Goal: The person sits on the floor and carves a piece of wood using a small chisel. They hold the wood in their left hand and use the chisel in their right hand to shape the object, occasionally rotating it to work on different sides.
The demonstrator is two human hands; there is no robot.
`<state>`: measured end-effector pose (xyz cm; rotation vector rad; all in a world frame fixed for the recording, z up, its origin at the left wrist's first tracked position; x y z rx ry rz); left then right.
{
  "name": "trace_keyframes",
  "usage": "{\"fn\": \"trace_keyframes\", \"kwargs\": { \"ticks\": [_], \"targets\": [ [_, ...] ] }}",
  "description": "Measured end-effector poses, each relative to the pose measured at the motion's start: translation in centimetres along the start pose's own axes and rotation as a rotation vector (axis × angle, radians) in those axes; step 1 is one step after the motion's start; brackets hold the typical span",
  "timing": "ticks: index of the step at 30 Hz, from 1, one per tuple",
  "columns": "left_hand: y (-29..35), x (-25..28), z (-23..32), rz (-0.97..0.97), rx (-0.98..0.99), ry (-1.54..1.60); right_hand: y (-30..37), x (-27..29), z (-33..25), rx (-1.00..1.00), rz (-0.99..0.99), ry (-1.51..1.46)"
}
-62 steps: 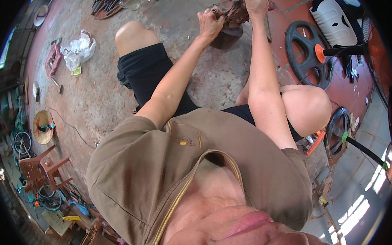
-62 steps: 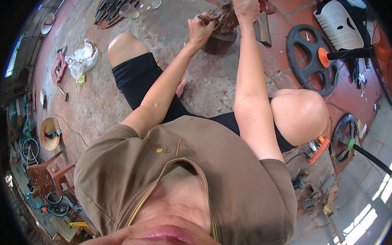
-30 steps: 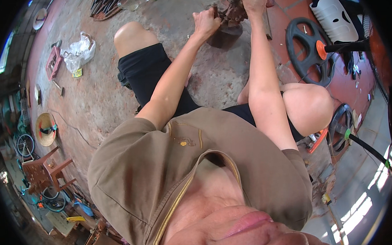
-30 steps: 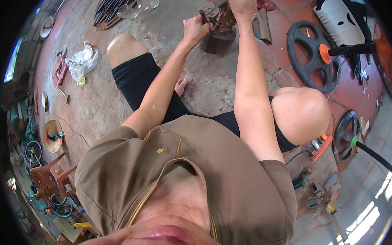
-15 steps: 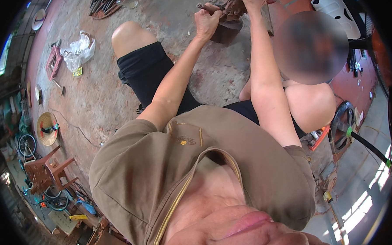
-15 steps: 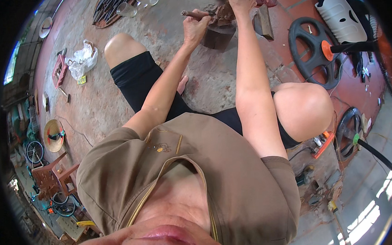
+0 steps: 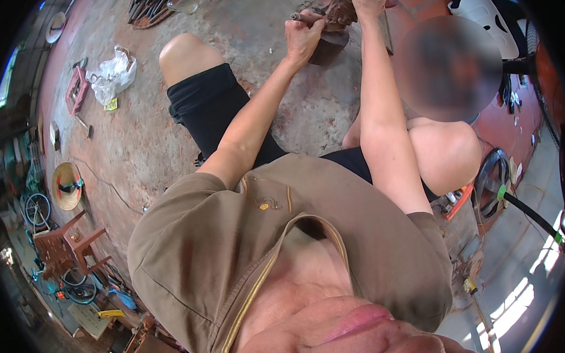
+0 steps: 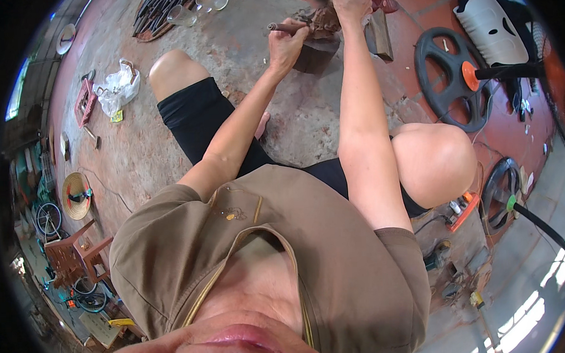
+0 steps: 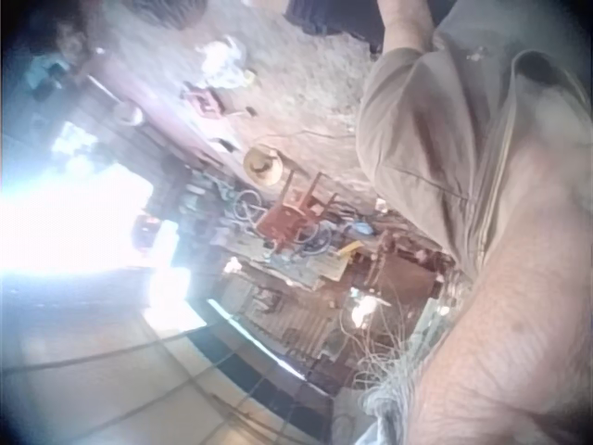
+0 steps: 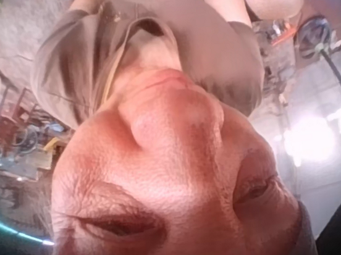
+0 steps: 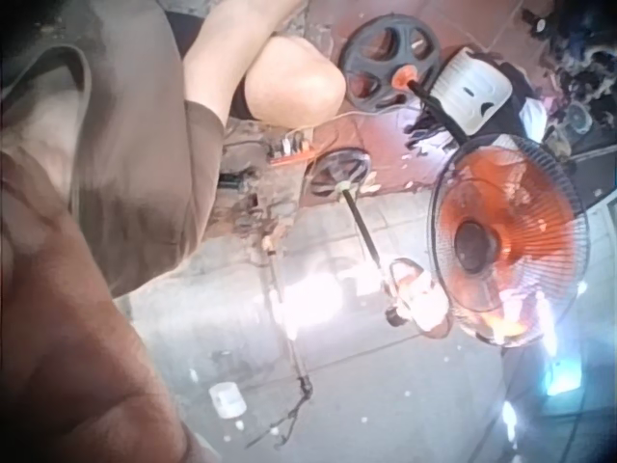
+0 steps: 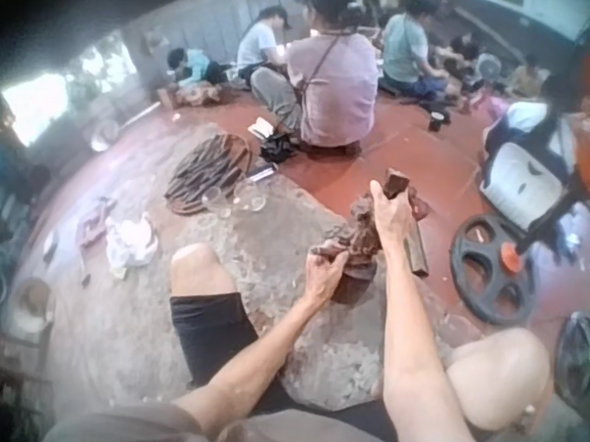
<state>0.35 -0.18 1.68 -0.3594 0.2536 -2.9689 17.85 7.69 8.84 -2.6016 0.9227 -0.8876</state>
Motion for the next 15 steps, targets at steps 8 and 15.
{"fn": "trace_keyframes", "kwargs": {
  "ticks": [8,15],
  "targets": [
    [0.6,-1.1,0.3,0.086,-0.434,-0.42,-0.2,-1.0,-0.7,0.065,-0.186,-0.225],
    [0.2,0.2,1.5,0.141,-0.222,-0.126,0.2,0.5,-1.5,0.215,-0.171,-0.113]
  ]
}}
Point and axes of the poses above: each hand's wrist, its own y-axis away from the middle knuckle, its own x-axis out of the back of the hand, z = x × y, the point moved 4 cm from there along -y, towards the middle knuckle, and after that the axes turned 5 degrees about x, right-handed, at the moved point
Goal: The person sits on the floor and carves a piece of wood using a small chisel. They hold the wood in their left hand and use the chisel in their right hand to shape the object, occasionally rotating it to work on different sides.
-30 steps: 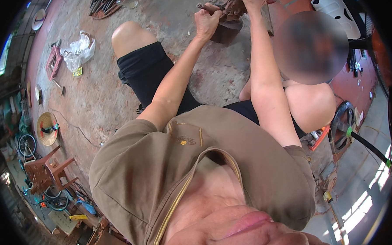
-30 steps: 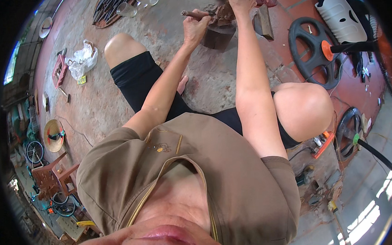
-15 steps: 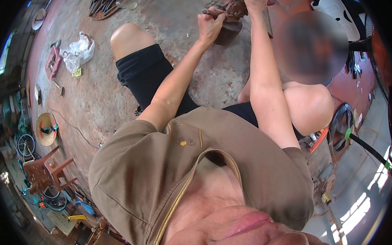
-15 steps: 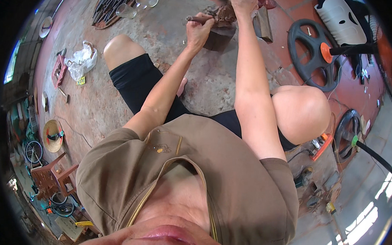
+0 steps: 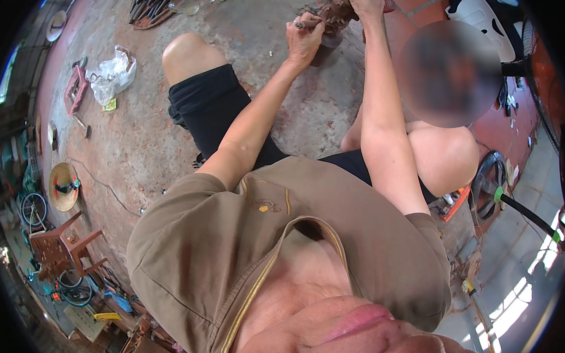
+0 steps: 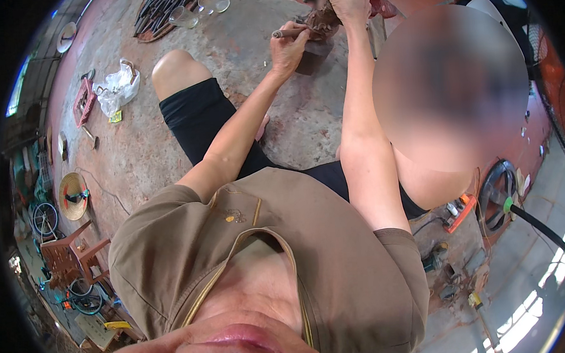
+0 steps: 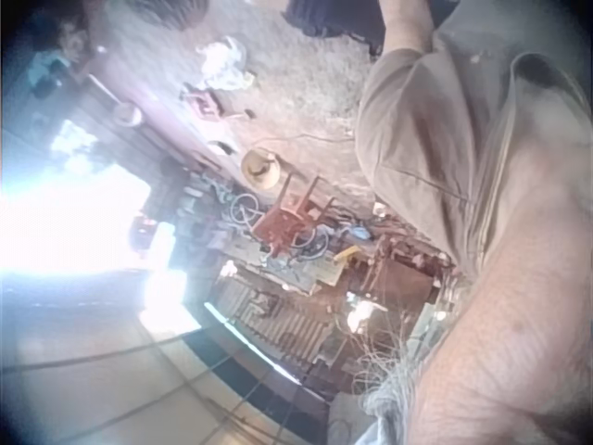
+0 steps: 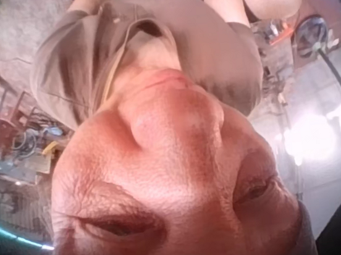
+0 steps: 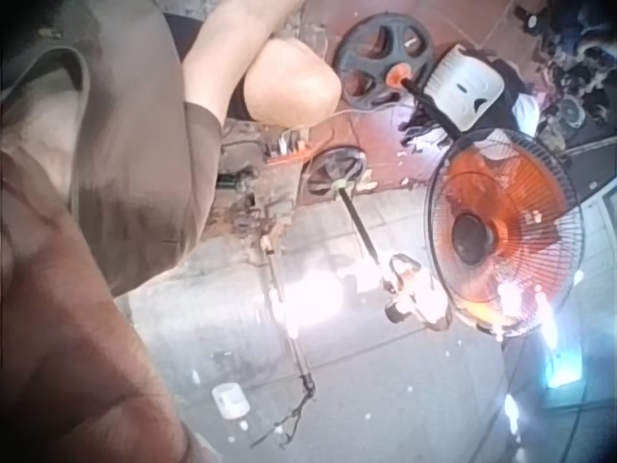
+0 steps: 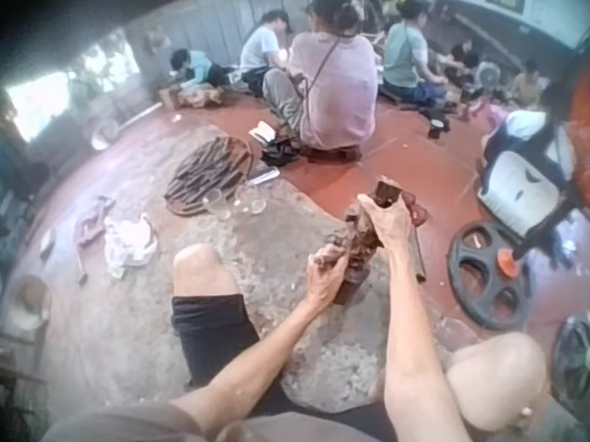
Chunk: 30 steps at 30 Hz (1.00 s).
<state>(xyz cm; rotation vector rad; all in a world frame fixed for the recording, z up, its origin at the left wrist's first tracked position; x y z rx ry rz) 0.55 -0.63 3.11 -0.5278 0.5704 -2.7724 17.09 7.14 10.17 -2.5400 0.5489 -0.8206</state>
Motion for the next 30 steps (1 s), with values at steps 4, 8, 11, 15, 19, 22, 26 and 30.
{"fn": "trace_keyframes", "kwargs": {
  "ticks": [4,8,11,15,19,22,26,30],
  "targets": [
    [-0.5,0.4,0.0,0.058,-0.195,-0.148,1.0,0.1,-1.6,0.033,0.057,-0.052],
    [-0.6,-0.2,-2.9,-0.039,0.18,0.279,1.0,-0.1,-1.7,0.168,0.101,-0.023],
    [-0.3,0.1,-3.2,-0.063,0.365,0.428,1.5,-0.2,-1.2,0.178,0.174,-0.018],
    [-0.4,0.9,0.5,-0.025,0.337,0.428,1.5,-0.2,0.0,0.098,0.185,-0.198],
    [-0.3,-0.8,-2.1,-0.039,0.306,0.589,1.7,0.0,-1.5,0.02,0.136,-0.15],
    [0.3,-1.2,-4.4,-0.06,0.354,0.357,1.7,0.2,-1.7,0.079,0.187,-0.056],
    [0.5,-0.9,-3.4,-0.057,0.436,0.441,1.7,-0.2,-1.5,0.124,0.227,-0.013],
    [-0.1,-0.5,-2.0,0.019,0.396,0.52,1.8,-0.5,-1.8,0.152,0.263,-0.033]
  ]
}}
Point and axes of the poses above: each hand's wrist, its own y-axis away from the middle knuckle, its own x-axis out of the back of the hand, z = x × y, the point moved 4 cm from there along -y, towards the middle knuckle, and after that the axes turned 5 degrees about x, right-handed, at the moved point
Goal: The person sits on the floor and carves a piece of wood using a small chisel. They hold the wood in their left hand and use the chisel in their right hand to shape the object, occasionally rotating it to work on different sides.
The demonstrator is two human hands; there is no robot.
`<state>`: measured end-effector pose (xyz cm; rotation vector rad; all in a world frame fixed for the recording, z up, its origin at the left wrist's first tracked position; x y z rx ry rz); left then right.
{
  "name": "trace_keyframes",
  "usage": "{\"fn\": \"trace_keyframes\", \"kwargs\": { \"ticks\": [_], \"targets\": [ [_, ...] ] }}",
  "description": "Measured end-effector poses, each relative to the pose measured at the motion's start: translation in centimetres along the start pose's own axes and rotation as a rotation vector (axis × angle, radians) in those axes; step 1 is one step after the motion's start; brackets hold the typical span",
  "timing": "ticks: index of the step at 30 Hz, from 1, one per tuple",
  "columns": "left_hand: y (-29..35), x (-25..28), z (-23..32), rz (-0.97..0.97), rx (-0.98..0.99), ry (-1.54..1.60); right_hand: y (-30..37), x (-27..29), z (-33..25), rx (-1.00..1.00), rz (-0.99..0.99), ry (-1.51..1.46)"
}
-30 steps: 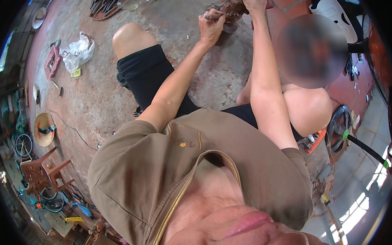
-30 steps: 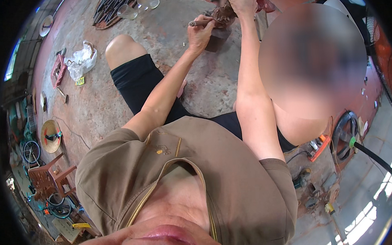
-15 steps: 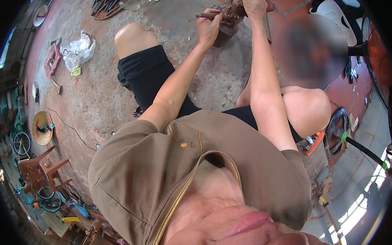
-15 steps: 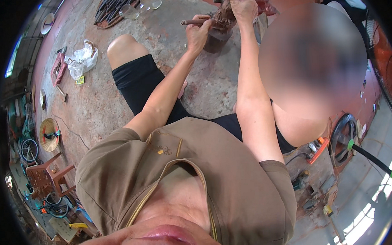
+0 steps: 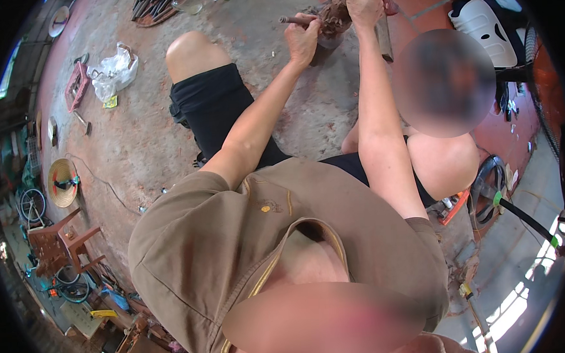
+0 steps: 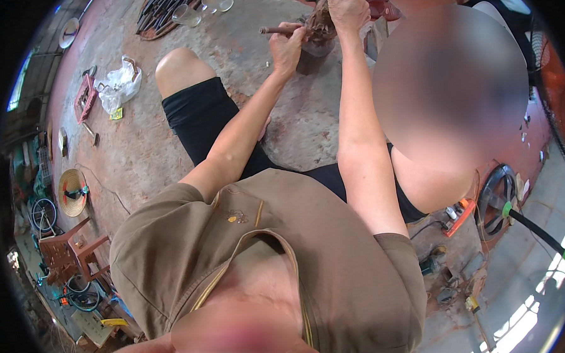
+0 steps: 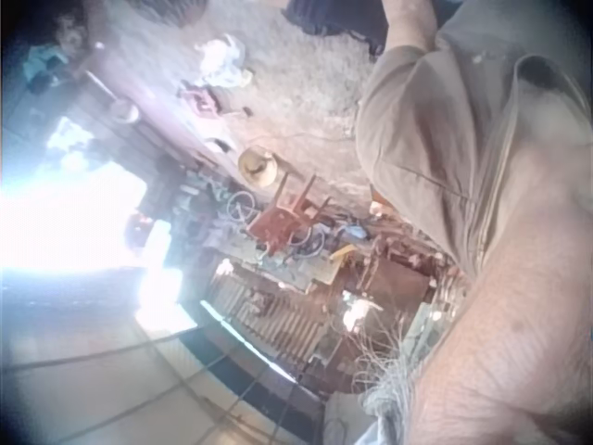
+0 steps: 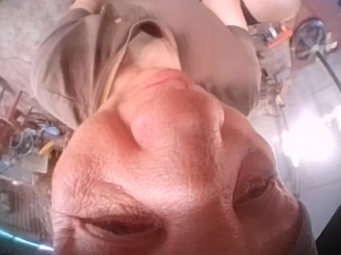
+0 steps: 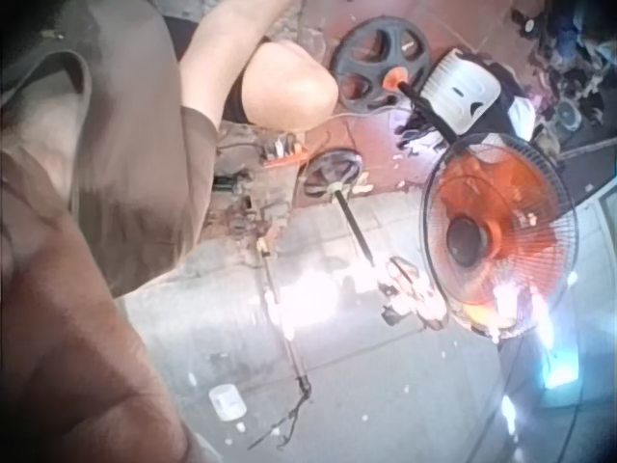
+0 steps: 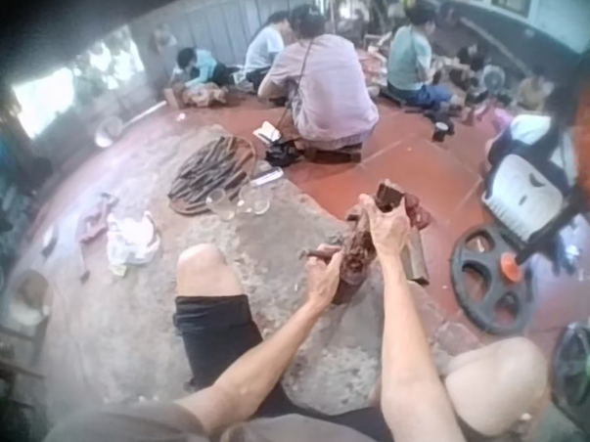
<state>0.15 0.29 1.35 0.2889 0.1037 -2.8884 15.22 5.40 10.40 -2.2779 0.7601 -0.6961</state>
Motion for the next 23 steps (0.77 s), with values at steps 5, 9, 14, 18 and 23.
{"fn": "trace_keyframes", "kwargs": {
  "ticks": [5,9,14,18,23],
  "targets": [
    [-1.0,0.1,-1.3,0.009,-0.196,-0.179,-0.1,0.4,-1.0,-0.026,-0.025,0.077],
    [-0.3,-0.3,-0.3,0.033,-0.422,-0.432,0.0,0.4,-0.9,-0.083,-0.031,0.159],
    [-0.1,-0.5,1.6,-0.033,-0.613,-0.659,-0.1,0.6,0.0,-0.09,0.003,0.084],
    [-0.1,-0.1,1.3,-0.05,-0.675,-0.664,-0.2,0.4,0.0,-0.097,0.008,0.066],
    [-0.3,1.5,-3.3,-0.059,-0.205,-0.594,-0.2,0.3,0.5,-0.214,-0.059,0.065]
  ]
}}
Point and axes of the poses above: each hand's wrist, its own y-axis away from the middle knuckle, its own x-axis out of the back of the hand, z = x × y, the point moved 4 cm from there along -y, towards the middle knuckle, and after that the axes turned 5 degrees about x, right-handed, at the moved point
